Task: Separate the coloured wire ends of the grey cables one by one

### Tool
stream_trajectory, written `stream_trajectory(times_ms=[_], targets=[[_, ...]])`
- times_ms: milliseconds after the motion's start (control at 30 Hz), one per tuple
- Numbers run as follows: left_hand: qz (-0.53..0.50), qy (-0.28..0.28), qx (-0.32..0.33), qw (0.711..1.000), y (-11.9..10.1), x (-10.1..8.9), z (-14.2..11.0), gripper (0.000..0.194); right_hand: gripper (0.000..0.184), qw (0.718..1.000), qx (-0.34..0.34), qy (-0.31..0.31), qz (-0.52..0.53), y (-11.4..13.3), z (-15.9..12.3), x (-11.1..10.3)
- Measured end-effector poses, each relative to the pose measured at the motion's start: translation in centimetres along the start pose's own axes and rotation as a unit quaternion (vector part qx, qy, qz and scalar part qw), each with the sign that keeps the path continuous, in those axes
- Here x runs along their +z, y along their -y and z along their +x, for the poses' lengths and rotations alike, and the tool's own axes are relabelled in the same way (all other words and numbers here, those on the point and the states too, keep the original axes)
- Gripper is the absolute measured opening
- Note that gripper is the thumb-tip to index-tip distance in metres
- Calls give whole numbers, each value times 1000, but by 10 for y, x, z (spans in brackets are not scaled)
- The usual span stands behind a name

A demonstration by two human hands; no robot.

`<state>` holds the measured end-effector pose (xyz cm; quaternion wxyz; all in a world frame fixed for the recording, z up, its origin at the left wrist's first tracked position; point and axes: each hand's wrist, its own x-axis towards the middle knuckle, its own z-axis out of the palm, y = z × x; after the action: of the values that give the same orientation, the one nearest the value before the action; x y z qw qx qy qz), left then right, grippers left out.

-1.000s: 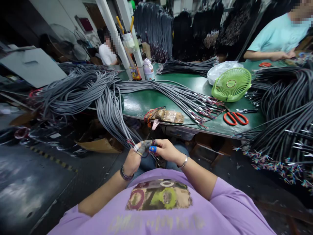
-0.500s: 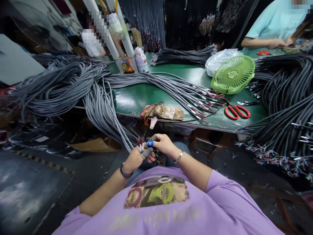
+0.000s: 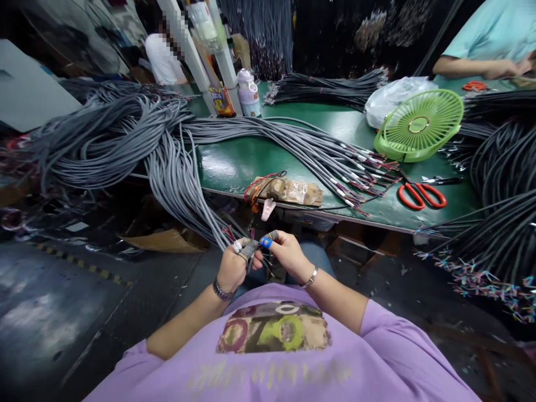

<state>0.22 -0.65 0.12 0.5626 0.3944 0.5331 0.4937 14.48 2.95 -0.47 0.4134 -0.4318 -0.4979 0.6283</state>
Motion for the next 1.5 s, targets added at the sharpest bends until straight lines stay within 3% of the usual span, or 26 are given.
stream_trajectory(times_ms=[400,700,933,1167,1333,1500], targets=[[94,54,3,994,-4,-3,-1,33,33,999,14,50,-3,9,10,3],[44,22,9,999,-2,-2,0,30,31,997,45,26,63,8,3,7],[88,39,5,995,0,-4,-2,30,32,998,35,53,6,6,9,5],[94,22,14,995,2,-5,0,31,27,999,41,31,16,2,7,7],[128,76,-8,989,3,-3,-4,31,21,998,40,20,38,2,9,13],[117,61,-11,991,2,-5,-5,36,24,990,47,-71,109,3,18,4]])
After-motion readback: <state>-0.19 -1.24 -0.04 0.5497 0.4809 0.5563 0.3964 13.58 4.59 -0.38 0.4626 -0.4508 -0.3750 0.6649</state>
